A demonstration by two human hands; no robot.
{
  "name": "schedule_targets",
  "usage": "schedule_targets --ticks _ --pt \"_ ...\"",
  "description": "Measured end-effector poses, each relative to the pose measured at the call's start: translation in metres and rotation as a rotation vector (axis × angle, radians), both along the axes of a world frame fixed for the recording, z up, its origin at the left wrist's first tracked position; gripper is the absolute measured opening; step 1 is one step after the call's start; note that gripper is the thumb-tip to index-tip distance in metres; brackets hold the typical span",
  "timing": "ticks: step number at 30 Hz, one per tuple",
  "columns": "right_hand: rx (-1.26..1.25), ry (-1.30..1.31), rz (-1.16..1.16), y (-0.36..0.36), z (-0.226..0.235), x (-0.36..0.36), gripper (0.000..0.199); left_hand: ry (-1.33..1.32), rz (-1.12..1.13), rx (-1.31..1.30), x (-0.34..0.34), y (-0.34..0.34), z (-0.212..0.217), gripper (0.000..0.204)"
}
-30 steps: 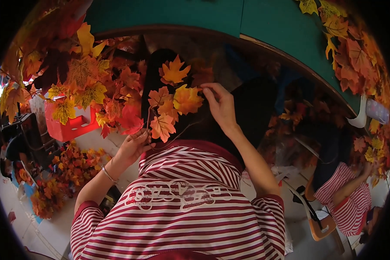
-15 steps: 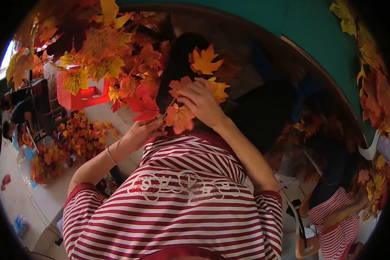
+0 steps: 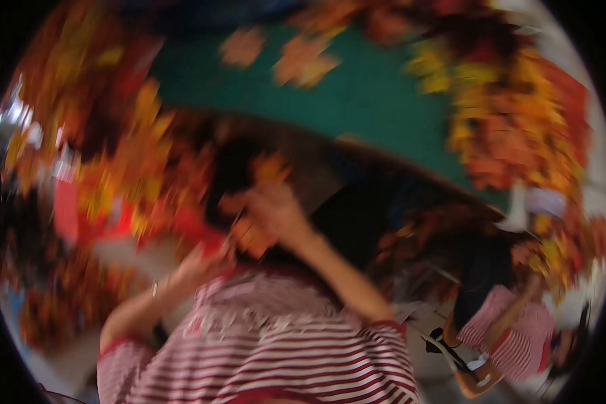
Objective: The person assembles artificial maple leaves by hand, attaching them to a central wire branch or garland.
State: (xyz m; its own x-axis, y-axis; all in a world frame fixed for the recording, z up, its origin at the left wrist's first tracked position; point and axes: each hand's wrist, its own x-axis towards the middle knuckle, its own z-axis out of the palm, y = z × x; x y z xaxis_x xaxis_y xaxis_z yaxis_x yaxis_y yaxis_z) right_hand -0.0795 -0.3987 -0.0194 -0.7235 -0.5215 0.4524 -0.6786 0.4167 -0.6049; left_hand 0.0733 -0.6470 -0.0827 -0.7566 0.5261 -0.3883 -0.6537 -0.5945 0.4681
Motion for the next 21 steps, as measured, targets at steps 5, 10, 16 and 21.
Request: schedule_targets --ticks 5,10,16,21 --pt "-0.064 0.341 -0.299 0.082 0.094 -0.037 0.026 -0.277 0.113 -0.08 -0.052 0.03 0.072 0.017" --pt "0.044 0.384 -0.849 0.176 0.179 -0.111 0.015 -0.173 0.133 -0.062 -0.077 0.037 0.098 0.014" --pt "0.444 0.447 -0.803 0.238 0.186 -0.201 0.015 -0.264 0.196 -0.078 -0.072 0.017 0.09 0.013" --pt "0.923 0.488 -0.683 0.257 0.184 -0.244 0.014 -0.289 0.176 -0.103 -0.07 0.02 0.092 0.012"
